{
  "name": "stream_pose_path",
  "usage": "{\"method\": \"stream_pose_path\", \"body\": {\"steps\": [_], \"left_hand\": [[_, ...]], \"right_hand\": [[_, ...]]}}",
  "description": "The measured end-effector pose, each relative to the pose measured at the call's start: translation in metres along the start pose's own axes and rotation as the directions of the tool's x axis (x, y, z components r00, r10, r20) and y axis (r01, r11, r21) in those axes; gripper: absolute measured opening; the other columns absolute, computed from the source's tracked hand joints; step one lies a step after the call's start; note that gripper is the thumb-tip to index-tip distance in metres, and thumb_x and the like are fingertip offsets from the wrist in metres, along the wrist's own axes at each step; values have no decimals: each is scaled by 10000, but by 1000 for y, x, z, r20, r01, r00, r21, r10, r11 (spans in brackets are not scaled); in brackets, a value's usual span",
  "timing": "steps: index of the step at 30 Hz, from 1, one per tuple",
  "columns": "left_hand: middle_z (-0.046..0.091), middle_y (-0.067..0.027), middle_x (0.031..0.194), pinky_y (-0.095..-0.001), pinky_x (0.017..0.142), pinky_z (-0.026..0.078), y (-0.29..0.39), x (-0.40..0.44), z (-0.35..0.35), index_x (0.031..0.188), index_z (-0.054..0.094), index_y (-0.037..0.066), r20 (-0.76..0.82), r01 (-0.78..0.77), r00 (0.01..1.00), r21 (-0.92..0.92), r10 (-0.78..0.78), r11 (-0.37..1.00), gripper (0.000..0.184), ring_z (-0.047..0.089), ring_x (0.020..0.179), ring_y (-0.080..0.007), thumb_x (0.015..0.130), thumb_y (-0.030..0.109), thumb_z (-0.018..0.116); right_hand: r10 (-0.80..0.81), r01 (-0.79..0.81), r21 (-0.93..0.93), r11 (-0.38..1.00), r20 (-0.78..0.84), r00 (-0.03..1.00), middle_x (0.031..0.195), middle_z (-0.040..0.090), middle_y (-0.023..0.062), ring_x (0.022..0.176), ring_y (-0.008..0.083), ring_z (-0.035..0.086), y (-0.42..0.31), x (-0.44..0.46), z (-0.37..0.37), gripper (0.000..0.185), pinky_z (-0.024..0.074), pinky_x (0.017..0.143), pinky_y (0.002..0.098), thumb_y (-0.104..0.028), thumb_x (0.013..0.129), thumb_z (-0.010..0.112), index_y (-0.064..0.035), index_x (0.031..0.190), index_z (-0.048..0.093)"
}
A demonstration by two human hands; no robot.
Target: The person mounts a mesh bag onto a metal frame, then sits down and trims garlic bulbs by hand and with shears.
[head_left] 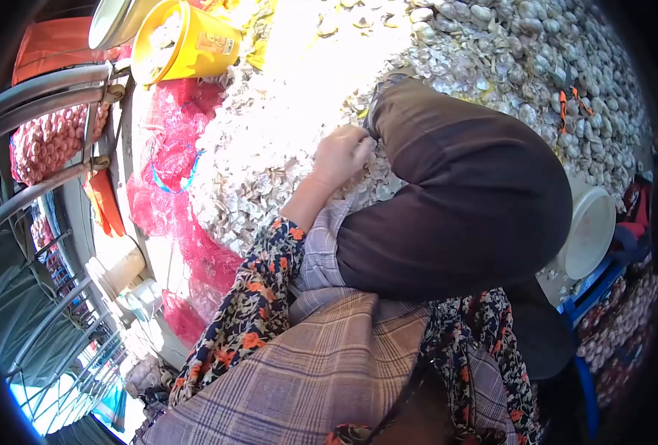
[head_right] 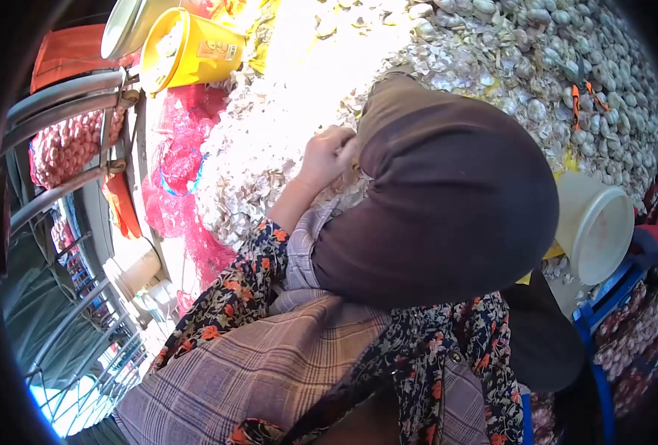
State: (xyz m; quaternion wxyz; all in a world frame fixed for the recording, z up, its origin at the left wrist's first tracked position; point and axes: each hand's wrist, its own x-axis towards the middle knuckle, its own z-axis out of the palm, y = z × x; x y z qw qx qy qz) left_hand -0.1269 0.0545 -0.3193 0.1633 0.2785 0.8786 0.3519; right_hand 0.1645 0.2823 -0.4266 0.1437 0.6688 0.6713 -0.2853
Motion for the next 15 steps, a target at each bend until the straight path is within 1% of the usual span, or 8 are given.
{"method": "stream_pose_path", "body": {"steps": [2,4,7,8,9,10,13,15], "left_hand": [[659,-134,928,-419,858,473,7,12,47,951,681,75,601,-198,778,-43,183,979,345,593,988,-305,808,374,583],[637,-142,1068,-427,917,443,17,13,67,1077,651,93,762,-351,579,-86,288,933,429,551,1088,-302,805,417,580],[571,-147,1217,-424,976,404,-42,-1,92,1217,580,123,613,-262,765,12,200,965,529,481,1192,-298,804,453,573],[505,-191,1280,-423,1008,380,-72,-14,88,1274,530,134,577,-438,755,90,312,895,579,414,1246,-332,794,452,593],[505,-234,1263,-454,1015,372,-93,-27,69,1314,479,127,635,-200,770,155,57,967,609,422,1231,-385,781,378,635],[487,-269,1250,-486,1000,378,-132,-51,51,1328,447,120,630,-114,773,24,73,993,614,424,1217,-430,774,282,655],[520,-227,1213,-440,1011,369,-226,-122,8,1275,473,87,641,520,503,312,-580,795,523,461,1166,-386,780,217,582],[541,-217,1139,-444,971,367,-283,-175,-21,1204,525,75,178,682,669,239,-721,691,450,488,1070,-390,762,148,576]], "right_hand": [[22,-23,27,999,23,999,1377,371,231,1238,360,409,21,-16,1,667,361,995,444,-462,855,568,-83,1370,379],[52,-54,48,997,53,997,1382,365,233,1239,362,409,38,-28,0,685,366,987,452,-465,852,570,-76,1375,360],[111,-121,100,988,94,989,1389,355,237,1240,366,409,45,-42,-3,712,373,974,464,-468,847,573,-65,1383,333],[134,-145,127,981,95,986,1391,352,238,1240,368,409,59,-42,-4,722,375,970,468,-470,845,574,-61,1385,324],[150,-164,141,976,108,983,1393,349,239,1240,369,409,62,-45,-5,731,378,966,472,-471,844,575,-58,1388,315],[166,-182,154,971,113,980,1396,346,240,1241,370,409,66,-47,-5,740,380,962,476,-472,842,576,-54,1390,305],[198,-222,183,958,140,970,1403,336,243,1242,374,409,74,-53,-3,769,387,950,488,-476,837,579,-43,1398,278],[218,-246,204,948,148,965,1407,330,245,1242,377,409,77,-56,-3,789,392,942,496,-478,834,581,-36,1403,260]]}}
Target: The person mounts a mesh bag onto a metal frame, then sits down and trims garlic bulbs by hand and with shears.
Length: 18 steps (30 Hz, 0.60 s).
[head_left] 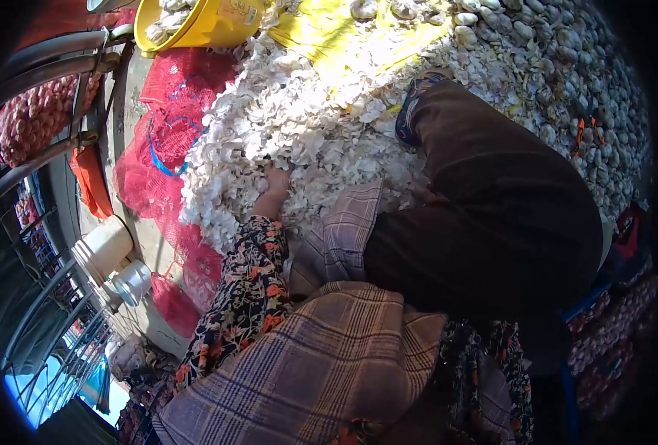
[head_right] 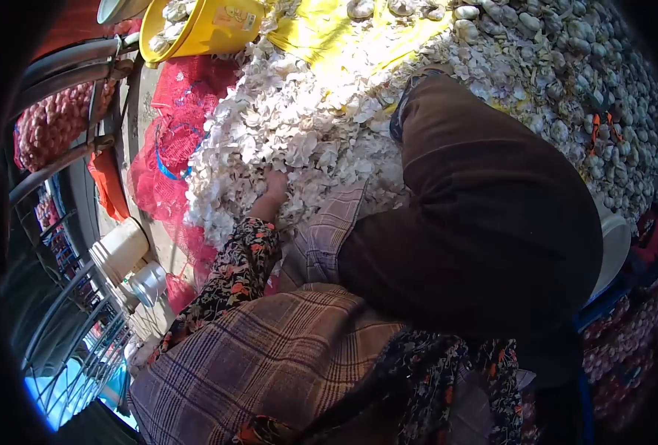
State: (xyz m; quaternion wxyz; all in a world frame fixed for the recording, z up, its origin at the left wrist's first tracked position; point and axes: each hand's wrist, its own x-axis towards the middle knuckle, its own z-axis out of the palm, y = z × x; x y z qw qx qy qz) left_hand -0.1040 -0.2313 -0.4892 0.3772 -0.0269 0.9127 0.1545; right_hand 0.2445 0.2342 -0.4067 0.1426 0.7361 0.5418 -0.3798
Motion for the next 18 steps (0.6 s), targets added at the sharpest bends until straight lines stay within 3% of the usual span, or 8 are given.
{"method": "stream_pose_path", "body": {"steps": [2,5,6,11,12,13,15,18], "left_hand": [[562,-207,1065,-447,930,365,-76,7,-7,1133,577,63,-555,-140,831,-285,-44,948,389,515,975,-394,745,79,569],[554,-175,1103,-510,937,363,-90,-15,-64,1145,578,57,-221,165,962,-5,-162,986,416,506,1049,-337,749,180,608],[567,-161,1091,-531,916,375,-72,-31,-86,1146,584,69,156,-95,987,729,-30,677,412,511,1061,-318,759,207,615],[616,-141,950,-550,857,404,162,-58,-117,1019,613,70,-221,1,954,678,203,735,318,561,963,-329,787,288,615],[613,-135,953,-488,834,450,209,-51,-107,1021,604,66,-99,-222,937,573,336,789,322,568,937,-314,793,293,617],[609,-129,984,-401,781,486,241,-48,-79,1022,590,67,-132,-561,818,39,560,827,316,584,917,-292,805,295,617],[587,-143,1028,-418,797,479,299,-40,-13,1053,595,82,62,-778,628,8,776,629,337,557,959,-310,807,310,626],[521,-182,1162,-469,844,457,334,-45,81,1146,611,126,416,-971,-38,-229,908,65,407,475,1084,-363,811,354,654]], "right_hand": [[19,-19,22,1000,11,1000,1412,324,247,1243,379,409,2,-1,1,808,397,933,504,-481,831,582,-29,1408,242],[57,-58,53,997,23,998,1419,314,251,1244,383,409,11,-1,2,838,404,921,516,-485,826,585,-18,1416,214],[71,-73,67,995,32,997,1421,311,252,1244,385,409,14,-1,3,848,406,917,520,-486,825,586,-14,1418,205],[134,-146,156,977,82,988,1433,296,257,1246,391,408,18,9,17,899,418,896,540,-492,817,591,4,1431,159],[153,-168,179,969,97,983,1435,292,258,1246,392,408,16,11,23,910,420,892,544,-493,815,592,7,1433,150],[175,-197,202,959,118,977,1437,289,259,1247,394,408,13,15,30,920,423,888,548,-495,814,593,11,1436,141],[223,-260,251,932,169,960,1442,283,261,1248,396,408,-2,21,47,941,427,880,556,-497,811,595,18,1441,123],[255,-343,256,904,323,912,1449,274,264,1249,400,408,-33,41,95,973,434,868,568,-501,806,598,29,1448,95]]}}
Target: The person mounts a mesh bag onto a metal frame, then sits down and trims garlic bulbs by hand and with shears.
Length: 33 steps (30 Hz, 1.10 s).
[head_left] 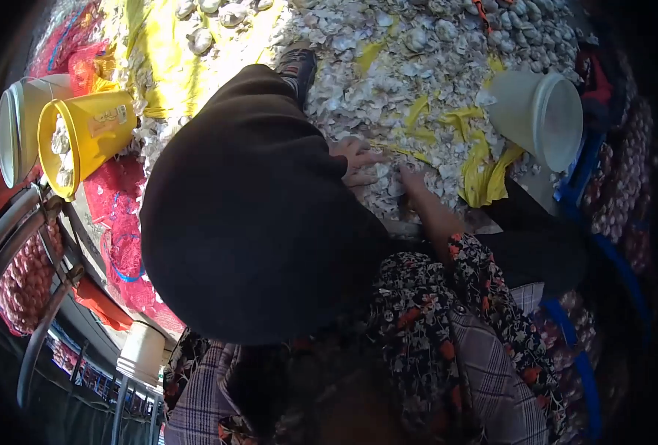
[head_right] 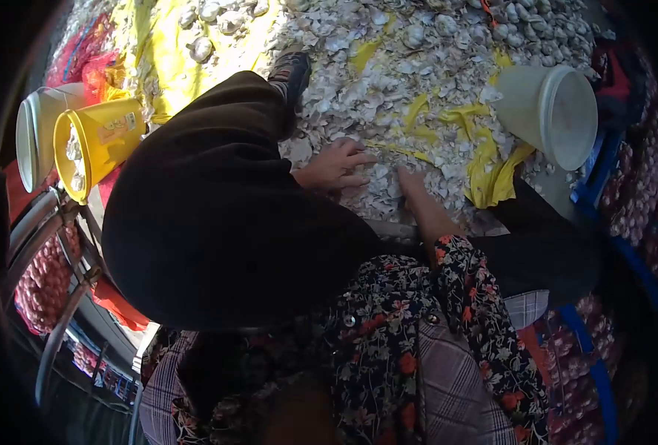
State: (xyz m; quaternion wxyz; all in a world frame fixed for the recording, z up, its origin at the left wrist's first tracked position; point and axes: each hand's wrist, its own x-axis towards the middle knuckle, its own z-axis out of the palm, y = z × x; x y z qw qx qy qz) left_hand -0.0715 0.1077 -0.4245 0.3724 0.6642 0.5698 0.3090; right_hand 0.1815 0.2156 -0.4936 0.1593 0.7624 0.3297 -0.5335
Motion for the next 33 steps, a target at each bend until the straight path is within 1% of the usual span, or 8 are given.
{"method": "stream_pose_path", "body": {"steps": [5,9,12,19,24,26,28,33], "left_hand": [[458,-169,1254,-499,878,436,-34,-102,-1,1172,605,174,286,570,740,217,-609,793,412,376,1183,-363,807,360,652],[478,-164,1219,-480,854,447,-51,-128,-2,1163,605,160,293,790,479,267,-828,552,397,407,1133,-348,811,337,647],[493,-161,1193,-466,836,454,-50,-111,3,1157,605,148,281,826,448,234,-849,513,386,431,1096,-337,814,320,644],[528,-154,1132,-432,793,472,-31,-49,-43,1141,606,122,172,864,464,132,-869,487,359,486,1009,-311,820,280,636],[553,-148,1089,-408,763,485,-23,0,-133,1130,606,104,20,867,498,1,-867,498,341,526,947,-292,825,252,630],[563,-146,1071,-399,751,490,-27,12,-157,1126,606,97,36,875,483,7,-875,484,333,541,922,-285,826,240,628],[573,-144,1054,-389,739,495,-33,8,-178,1122,606,89,80,883,457,75,-886,463,326,557,897,-277,828,229,625],[598,-139,1010,-366,709,507,-74,-48,-225,1111,606,71,268,865,271,355,-925,356,307,597,835,-259,833,201,619]], "right_hand": [[-136,234,-254,938,351,927,1215,526,260,1017,356,577,-33,-95,110,819,493,760,442,-447,801,617,24,1382,284],[-91,193,-11,981,853,514,1138,591,219,950,336,607,-70,-140,126,548,486,747,394,-404,869,571,-89,1298,440],[-672,824,-203,530,492,553,937,654,142,825,224,628,-131,-123,52,403,486,764,367,-352,899,553,-46,1162,560],[-799,582,-548,601,-447,403,1160,559,208,1134,348,488,-232,17,-102,435,393,962,417,-289,800,623,-13,1133,575],[-758,570,-536,623,-595,268,1183,531,239,1138,392,467,-275,82,-110,484,374,966,457,-298,849,592,-6,1223,492],[-684,545,-430,720,-571,454,1201,521,236,1125,410,466,-273,78,-90,444,373,955,476,-311,889,548,-22,1222,499],[-746,565,-523,638,-600,288,1191,532,225,1108,412,475,-272,81,-66,430,377,942,485,-348,915,506,-43,1218,507],[-558,540,-268,798,-666,494,1246,518,270,1134,429,499,-272,50,-49,519,381,972,459,-347,904,513,45,1243,478]]}}
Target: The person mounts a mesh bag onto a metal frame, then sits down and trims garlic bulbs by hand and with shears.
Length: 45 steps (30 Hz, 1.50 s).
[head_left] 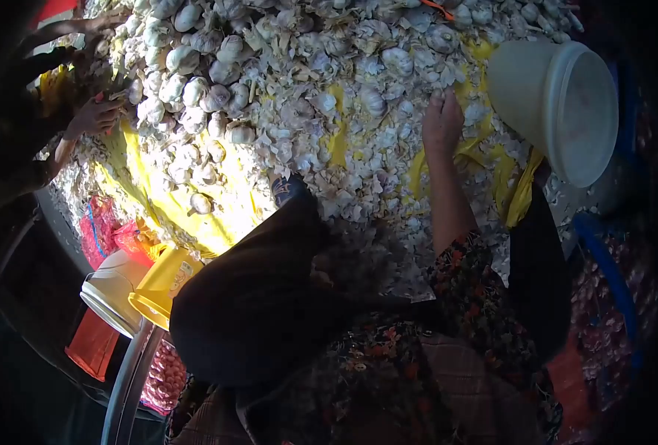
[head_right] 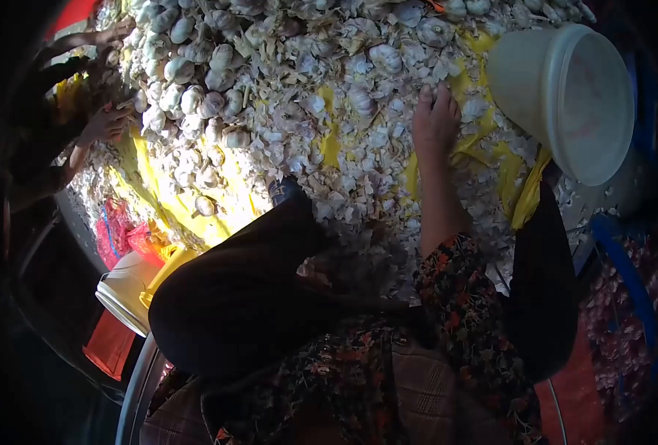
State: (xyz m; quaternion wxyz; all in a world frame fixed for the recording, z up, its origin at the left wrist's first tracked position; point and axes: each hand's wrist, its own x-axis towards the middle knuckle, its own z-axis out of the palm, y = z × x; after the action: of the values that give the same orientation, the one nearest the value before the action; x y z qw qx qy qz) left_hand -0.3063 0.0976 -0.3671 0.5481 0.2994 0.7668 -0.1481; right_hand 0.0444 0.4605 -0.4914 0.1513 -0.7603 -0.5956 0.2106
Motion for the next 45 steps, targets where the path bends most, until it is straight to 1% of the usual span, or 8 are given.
{"method": "stream_pose_path", "body": {"steps": [7,13,18,28,32,35,39,45], "left_hand": [[633,-132,949,-332,666,525,17,63,-75,1095,606,45,-387,-205,903,-2,188,979,281,652,748,-232,839,161,611],[381,-248,1332,-468,984,378,175,135,-85,1292,426,41,-523,-724,344,382,780,575,584,418,1173,-452,792,261,632],[311,-253,1383,-544,985,352,193,178,-66,1314,387,40,-589,-488,524,385,616,783,669,311,1250,-468,760,343,611],[381,-196,1370,-400,1022,359,197,96,-3,1317,469,67,345,-833,505,-47,791,552,581,384,1265,-327,801,250,665],[634,-101,1151,-324,929,443,199,74,-30,1171,606,14,330,-546,639,-442,695,712,293,572,1062,-165,896,112,575],[561,-168,1080,-436,829,461,171,106,-45,1077,606,63,-644,-501,494,337,583,797,299,529,998,-364,805,186,607],[550,-197,1116,-457,815,467,150,108,-24,1135,564,63,-570,-247,691,391,444,886,357,515,1043,-345,823,229,614],[582,-189,1065,-420,799,477,96,46,3,1125,570,34,-12,-702,667,327,745,633,345,550,991,-310,842,227,608]], "right_hand": [[264,-260,-63,963,50,963,1355,413,242,1233,433,401,-30,-61,3,793,332,1025,468,-504,800,612,0,1352,348],[-164,389,-252,886,615,771,1431,313,99,1309,355,279,-55,-222,3,520,280,1017,589,-376,752,677,-201,1223,545],[-68,291,-49,955,923,378,1330,441,136,1225,361,421,-19,-294,-47,501,394,943,526,-362,722,714,-166,1162,576],[-68,80,-48,996,210,975,1338,400,190,1233,406,382,-52,-104,2,597,365,998,469,-307,801,659,-116,1319,430],[-168,329,-125,936,661,731,1419,308,144,1301,384,299,-48,-194,-8,550,344,982,582,-348,789,646,-273,1304,467],[-212,548,-119,828,838,502,1396,358,145,1283,385,330,-1,-296,-36,487,347,940,602,-336,794,622,-271,1269,530],[258,328,-348,878,922,288,1275,497,121,1175,369,435,-21,-321,-91,408,378,906,545,-258,819,593,-221,1225,586],[-154,241,-186,953,386,910,1109,578,145,1083,348,509,-79,-291,-233,369,412,914,449,-258,828,611,-118,1169,589]]}}
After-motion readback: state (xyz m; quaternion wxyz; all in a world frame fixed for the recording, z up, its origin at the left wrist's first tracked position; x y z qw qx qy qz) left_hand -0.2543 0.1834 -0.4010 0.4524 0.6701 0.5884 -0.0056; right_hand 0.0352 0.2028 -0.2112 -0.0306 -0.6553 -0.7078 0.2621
